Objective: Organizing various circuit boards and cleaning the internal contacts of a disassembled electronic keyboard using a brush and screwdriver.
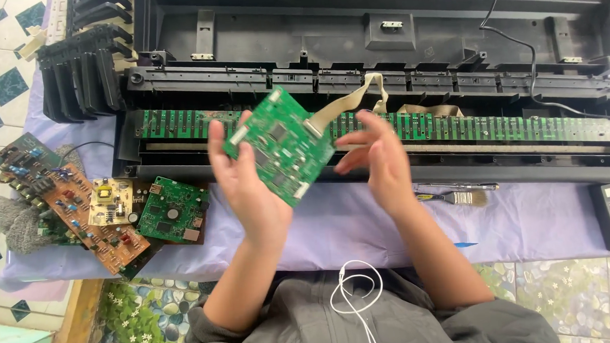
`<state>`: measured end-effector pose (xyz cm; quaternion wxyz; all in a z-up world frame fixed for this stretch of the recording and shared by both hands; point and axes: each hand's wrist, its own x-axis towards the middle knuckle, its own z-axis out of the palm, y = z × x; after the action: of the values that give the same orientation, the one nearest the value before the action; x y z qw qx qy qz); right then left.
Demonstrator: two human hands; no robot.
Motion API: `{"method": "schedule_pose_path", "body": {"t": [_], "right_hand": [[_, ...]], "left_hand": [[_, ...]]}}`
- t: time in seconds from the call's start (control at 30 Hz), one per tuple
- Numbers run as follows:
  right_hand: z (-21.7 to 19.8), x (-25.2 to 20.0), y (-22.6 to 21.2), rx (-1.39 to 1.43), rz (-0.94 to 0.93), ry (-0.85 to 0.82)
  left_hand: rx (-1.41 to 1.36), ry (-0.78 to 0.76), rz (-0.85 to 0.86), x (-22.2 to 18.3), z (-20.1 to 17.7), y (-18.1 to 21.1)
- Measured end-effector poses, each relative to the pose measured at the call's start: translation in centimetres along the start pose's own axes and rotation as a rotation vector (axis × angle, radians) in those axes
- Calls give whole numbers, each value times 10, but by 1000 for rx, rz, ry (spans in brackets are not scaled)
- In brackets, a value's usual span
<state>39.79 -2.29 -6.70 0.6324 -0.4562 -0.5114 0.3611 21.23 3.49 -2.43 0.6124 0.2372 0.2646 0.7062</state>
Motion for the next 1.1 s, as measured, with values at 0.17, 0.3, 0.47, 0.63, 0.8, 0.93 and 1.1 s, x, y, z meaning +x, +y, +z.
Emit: {"method": "schedule_pose_path", "body": {"t": [0.17,0.3,0.47,0.63,0.8,0.93,1.1], "right_hand": [[22,-46,1,97,192,117],[-2,-72,5,125,159,302],[-18,-79,-11,97,125,372],[-16,-84,-22,-100,99,307],[-15,-98,-33,-309,143,212],[-29,-116,-21,-293,225,241],[-16,-143,-1,-223,401,218]], "left_hand": [[-70,119,-100,-48,-16,-29],[-78,-64,-171,-82,-26,-28],[-96,-155,-359,-79,-57,-36],[209,-213,-764,-61,-58,-38],[495,-406,-701,-54,-83,-40],[895,-641,-602,-59,-88,-22],[1397,-721,-356,-78,-35,41]]}}
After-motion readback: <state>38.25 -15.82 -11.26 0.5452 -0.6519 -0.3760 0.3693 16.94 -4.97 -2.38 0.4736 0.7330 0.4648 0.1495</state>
